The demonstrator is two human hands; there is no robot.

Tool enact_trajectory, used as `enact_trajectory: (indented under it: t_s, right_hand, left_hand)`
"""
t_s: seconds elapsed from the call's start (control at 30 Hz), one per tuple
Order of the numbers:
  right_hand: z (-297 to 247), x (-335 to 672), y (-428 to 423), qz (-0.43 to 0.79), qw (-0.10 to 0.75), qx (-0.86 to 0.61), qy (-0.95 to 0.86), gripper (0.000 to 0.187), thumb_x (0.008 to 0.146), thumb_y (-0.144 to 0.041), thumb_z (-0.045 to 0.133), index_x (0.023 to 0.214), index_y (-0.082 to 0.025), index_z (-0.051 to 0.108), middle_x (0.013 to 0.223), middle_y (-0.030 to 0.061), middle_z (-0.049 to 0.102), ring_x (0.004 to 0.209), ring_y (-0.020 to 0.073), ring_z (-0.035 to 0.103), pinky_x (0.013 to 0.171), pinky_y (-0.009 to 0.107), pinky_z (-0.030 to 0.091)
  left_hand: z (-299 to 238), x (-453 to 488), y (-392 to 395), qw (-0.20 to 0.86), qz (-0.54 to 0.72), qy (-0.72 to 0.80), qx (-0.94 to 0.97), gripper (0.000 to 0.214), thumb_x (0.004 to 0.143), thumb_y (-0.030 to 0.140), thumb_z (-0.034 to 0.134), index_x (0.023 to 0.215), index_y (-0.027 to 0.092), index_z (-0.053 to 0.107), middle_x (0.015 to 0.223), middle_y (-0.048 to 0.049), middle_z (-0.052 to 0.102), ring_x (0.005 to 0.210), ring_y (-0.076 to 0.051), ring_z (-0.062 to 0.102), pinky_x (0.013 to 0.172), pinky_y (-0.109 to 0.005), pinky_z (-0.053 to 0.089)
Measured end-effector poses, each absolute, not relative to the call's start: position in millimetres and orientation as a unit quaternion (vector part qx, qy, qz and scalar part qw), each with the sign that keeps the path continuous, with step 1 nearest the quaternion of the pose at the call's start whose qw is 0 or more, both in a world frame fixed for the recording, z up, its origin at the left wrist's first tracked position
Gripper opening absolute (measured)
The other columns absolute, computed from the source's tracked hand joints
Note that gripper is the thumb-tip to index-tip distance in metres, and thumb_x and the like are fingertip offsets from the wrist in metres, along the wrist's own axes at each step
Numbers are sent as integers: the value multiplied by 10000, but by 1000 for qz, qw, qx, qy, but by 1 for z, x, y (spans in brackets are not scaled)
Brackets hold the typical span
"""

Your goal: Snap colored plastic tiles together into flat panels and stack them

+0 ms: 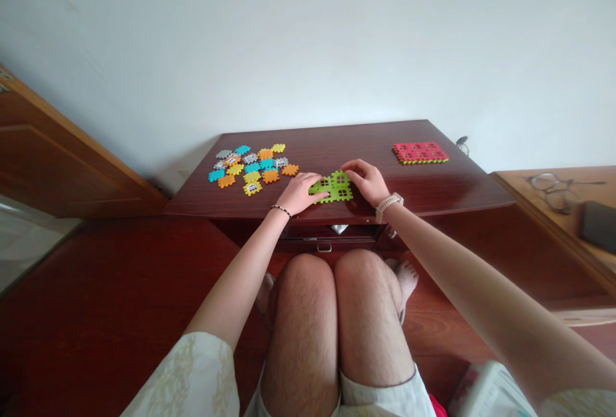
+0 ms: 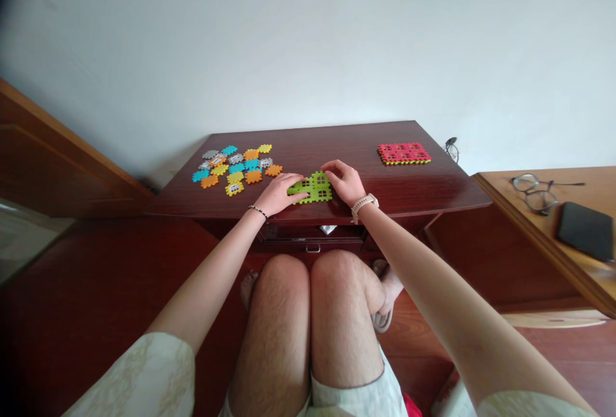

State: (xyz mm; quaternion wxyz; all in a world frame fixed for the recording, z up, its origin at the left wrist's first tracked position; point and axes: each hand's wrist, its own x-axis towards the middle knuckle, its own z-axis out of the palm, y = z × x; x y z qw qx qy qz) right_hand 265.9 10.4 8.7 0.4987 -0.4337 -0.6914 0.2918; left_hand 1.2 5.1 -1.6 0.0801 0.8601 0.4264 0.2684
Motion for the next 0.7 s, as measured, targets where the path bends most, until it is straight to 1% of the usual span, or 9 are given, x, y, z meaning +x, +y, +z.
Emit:
enact_trajectory:
  t_s: [0.17, 0.47, 0.7]
  right_hand:
    - [8, 267, 11, 291, 481, -444, -698, 253, 944, -417, 663, 1055, -258, 826, 1124, 58, 854, 1053, 296, 777, 1038, 485, 592]
    - [5, 267, 13, 298, 480, -445, -695, 263, 928, -408, 680, 1087, -268, 835, 1157, 52, 858, 1073, 297, 786, 1049, 491, 608]
    - [7, 267, 12, 283, 476, -444, -704, 300, 944, -384, 671, 1171, -262, 825, 1222, 62, 851, 1118, 305, 783, 1082, 508, 595]
  left_hand:
    - [0, 2, 4, 83, 265, 426, 861, 443, 1006, 451, 812, 1367, 198, 760, 1447, -131, 750, 1364, -314, 673, 1250, -493, 500]
    - [-1, 2, 5, 82, 267, 427, 860, 444, 1007, 470, 804, 1374, 224, 760, 1450, -120, 746, 1370, -316, 666, 1249, -495, 501]
    - [-2, 2, 5, 80, 265, 428, 860, 456, 1011, 480, 799, 1371, 203, 760, 1452, -127, 746, 1374, -324, 664, 1249, -495, 498]
